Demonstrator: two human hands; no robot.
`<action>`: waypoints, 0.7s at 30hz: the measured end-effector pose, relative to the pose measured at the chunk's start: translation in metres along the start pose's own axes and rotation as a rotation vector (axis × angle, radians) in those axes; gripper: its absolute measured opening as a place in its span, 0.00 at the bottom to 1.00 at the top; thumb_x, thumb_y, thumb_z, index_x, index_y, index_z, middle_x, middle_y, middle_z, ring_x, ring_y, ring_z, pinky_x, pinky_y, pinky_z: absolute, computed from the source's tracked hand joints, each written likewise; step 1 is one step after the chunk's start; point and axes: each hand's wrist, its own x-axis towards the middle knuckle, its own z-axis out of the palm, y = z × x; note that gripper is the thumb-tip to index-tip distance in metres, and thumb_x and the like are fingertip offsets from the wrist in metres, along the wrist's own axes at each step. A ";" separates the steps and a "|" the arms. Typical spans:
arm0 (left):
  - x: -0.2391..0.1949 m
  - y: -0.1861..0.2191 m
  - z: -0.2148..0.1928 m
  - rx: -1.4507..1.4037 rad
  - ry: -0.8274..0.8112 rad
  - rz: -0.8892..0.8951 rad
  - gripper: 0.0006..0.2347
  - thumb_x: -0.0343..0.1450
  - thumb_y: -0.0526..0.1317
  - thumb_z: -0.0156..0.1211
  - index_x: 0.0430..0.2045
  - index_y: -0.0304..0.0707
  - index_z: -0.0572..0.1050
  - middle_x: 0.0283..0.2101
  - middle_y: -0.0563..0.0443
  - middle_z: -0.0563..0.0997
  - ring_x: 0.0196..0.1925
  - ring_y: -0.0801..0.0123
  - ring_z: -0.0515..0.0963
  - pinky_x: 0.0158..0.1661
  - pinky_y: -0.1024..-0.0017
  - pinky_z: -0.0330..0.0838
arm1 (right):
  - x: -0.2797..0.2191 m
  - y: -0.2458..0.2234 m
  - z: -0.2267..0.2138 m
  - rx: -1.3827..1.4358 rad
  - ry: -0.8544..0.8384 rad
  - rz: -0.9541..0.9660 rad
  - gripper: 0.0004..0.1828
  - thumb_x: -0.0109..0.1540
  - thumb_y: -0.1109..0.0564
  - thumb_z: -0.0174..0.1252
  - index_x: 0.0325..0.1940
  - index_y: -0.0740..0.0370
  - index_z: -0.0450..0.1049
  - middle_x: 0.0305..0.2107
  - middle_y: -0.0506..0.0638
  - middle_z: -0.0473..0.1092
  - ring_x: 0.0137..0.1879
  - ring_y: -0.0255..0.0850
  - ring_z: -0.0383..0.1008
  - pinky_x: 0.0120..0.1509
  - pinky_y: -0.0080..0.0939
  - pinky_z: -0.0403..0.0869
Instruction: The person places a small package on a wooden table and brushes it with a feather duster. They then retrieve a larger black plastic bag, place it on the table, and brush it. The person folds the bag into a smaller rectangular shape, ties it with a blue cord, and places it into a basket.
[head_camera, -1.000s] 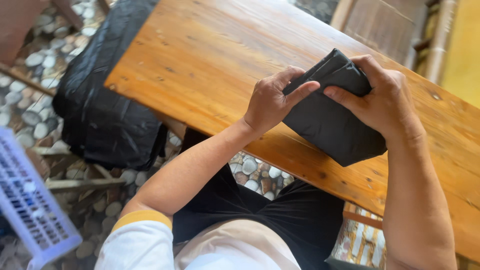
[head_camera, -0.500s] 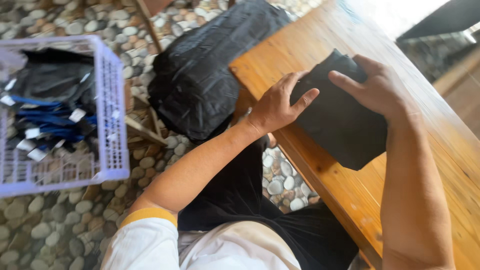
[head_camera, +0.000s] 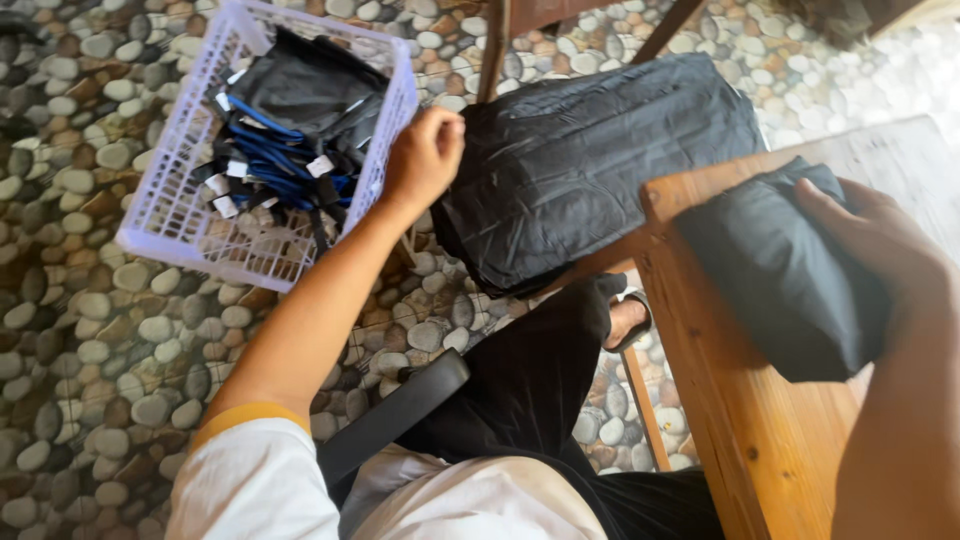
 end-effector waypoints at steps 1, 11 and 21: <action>-0.002 -0.023 -0.017 0.108 0.022 -0.074 0.06 0.74 0.40 0.53 0.35 0.41 0.76 0.34 0.47 0.84 0.34 0.55 0.84 0.33 0.59 0.73 | 0.017 0.010 0.001 -0.036 0.007 -0.038 0.34 0.72 0.31 0.46 0.66 0.59 0.71 0.56 0.64 0.71 0.57 0.59 0.71 0.59 0.58 0.66; -0.034 -0.197 -0.127 0.834 -0.276 -0.337 0.28 0.65 0.22 0.60 0.63 0.38 0.70 0.61 0.39 0.74 0.62 0.46 0.70 0.55 0.53 0.65 | 0.068 0.055 0.013 -0.021 0.079 -0.154 0.35 0.75 0.31 0.46 0.65 0.63 0.76 0.55 0.67 0.74 0.58 0.60 0.71 0.58 0.57 0.66; -0.034 -0.271 -0.124 1.047 -0.436 -0.100 0.17 0.70 0.30 0.55 0.49 0.54 0.82 0.42 0.48 0.82 0.47 0.51 0.77 0.45 0.59 0.67 | 0.073 0.067 0.016 0.032 0.098 -0.102 0.33 0.78 0.32 0.51 0.55 0.67 0.78 0.44 0.65 0.75 0.49 0.55 0.72 0.49 0.53 0.67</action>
